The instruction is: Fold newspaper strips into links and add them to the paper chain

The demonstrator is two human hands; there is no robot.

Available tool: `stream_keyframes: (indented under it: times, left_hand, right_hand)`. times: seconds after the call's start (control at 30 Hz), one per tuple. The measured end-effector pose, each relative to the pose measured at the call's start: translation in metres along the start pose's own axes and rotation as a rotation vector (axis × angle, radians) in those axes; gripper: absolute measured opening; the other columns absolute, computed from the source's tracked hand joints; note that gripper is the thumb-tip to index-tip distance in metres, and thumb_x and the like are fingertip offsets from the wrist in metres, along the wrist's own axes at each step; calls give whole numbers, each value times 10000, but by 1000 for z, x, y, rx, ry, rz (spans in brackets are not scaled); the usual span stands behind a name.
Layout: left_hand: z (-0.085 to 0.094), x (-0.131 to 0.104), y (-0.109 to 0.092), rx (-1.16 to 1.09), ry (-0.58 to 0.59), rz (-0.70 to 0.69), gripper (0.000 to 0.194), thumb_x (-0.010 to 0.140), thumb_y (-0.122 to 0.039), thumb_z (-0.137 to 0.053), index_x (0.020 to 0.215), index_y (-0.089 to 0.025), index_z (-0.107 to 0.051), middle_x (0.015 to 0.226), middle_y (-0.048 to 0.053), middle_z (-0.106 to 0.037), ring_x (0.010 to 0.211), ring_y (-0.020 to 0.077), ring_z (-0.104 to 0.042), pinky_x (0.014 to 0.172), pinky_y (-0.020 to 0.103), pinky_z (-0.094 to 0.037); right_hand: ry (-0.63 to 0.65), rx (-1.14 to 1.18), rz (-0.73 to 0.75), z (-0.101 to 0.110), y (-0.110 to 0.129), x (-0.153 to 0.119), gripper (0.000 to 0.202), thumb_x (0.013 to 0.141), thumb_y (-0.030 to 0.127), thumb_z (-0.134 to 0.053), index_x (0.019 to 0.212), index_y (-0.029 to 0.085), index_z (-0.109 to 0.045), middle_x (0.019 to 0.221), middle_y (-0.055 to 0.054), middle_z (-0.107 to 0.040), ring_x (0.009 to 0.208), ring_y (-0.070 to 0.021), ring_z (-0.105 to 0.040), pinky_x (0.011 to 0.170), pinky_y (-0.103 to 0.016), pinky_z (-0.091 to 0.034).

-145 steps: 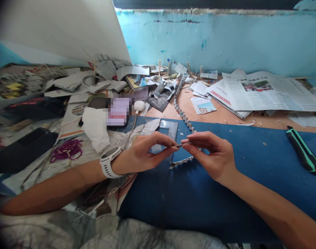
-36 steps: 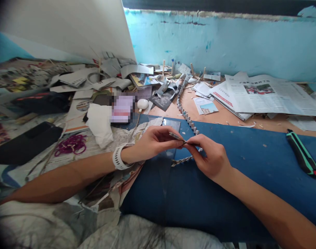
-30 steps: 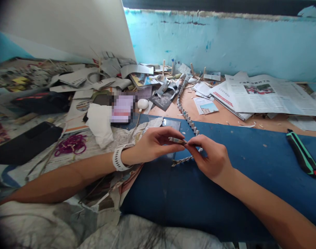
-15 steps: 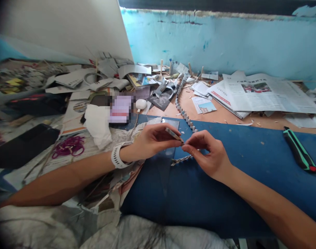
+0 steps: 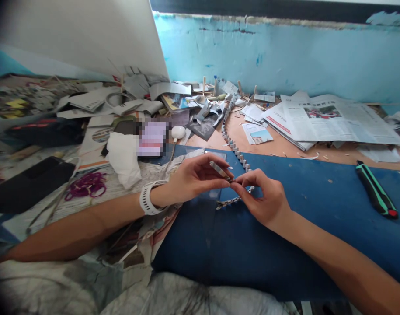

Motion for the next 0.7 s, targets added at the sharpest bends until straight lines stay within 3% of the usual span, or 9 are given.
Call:
stream_keyframes:
  times: [0.2, 0.3, 0.4, 0.5, 0.6, 0.7]
  left_hand:
    - [0, -1, -1, 32, -27, 18, 370, 852, -218, -826, 1164, -138, -642, 1034, 103, -804, 988, 211, -796, 906, 307, -655]
    - [-3, -3, -1, 94, 29, 64, 460, 875, -214, -796, 1277, -142, -585, 1014, 103, -796, 975, 205, -789, 907, 311, -644]
    - [-10, -7, -3, 239, 116, 59, 486, 896, -200, -755, 1332, -157, -544, 991, 85, -779, 939, 186, -773, 859, 288, -629]
    - [-14, -11, -6, 363, 168, 6, 480, 910, -169, -705, 1361, -186, -538, 1016, 67, -768, 900, 160, -751, 812, 265, -609]
    - [-13, -11, -9, 385, 130, -22, 438, 921, -182, -694, 1339, -185, -563, 1017, 70, -772, 873, 153, -748, 755, 244, -594]
    - [-6, -6, -11, 327, 15, -16, 378, 908, -246, -749, 1255, -167, -623, 985, 77, -785, 894, 175, -767, 773, 257, -608]
  right_hand:
    - [59, -1, 100, 0, 5, 5, 246, 859, 152, -809, 963, 236, -602, 891, 2, -723, 766, -147, -733, 682, -272, -607]
    - [99, 77, 71, 1, 8, 8, 320, 854, 159, -812, 1095, 229, -614, 990, -29, -681, 730, -132, -696, 605, -269, -610]
    - [99, 72, 140, -1, 13, 7, 490, 847, 134, -819, 1275, 239, -604, 1109, -58, -716, 746, -127, -705, 603, -263, -620]
    - [25, 6, 254, -4, 18, 4, 502, 846, 55, -787, 1277, 257, -630, 1019, -18, -762, 678, -105, -691, 632, -257, -615]
    - [-40, -1, 269, -4, 18, 4, 519, 825, 20, -766, 1269, 259, -642, 922, 0, -751, 670, -120, -678, 627, -276, -608]
    - [-44, 21, 238, 0, 15, 9, 485, 828, 22, -754, 1241, 259, -666, 922, -19, -732, 759, -158, -697, 637, -296, -612]
Point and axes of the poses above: each hand's wrist, its own x-axis towards the middle knuckle, its own z-axis out of the back of the hand, y = z × x, the point moved 3 cm from there along x, towards the middle knuckle
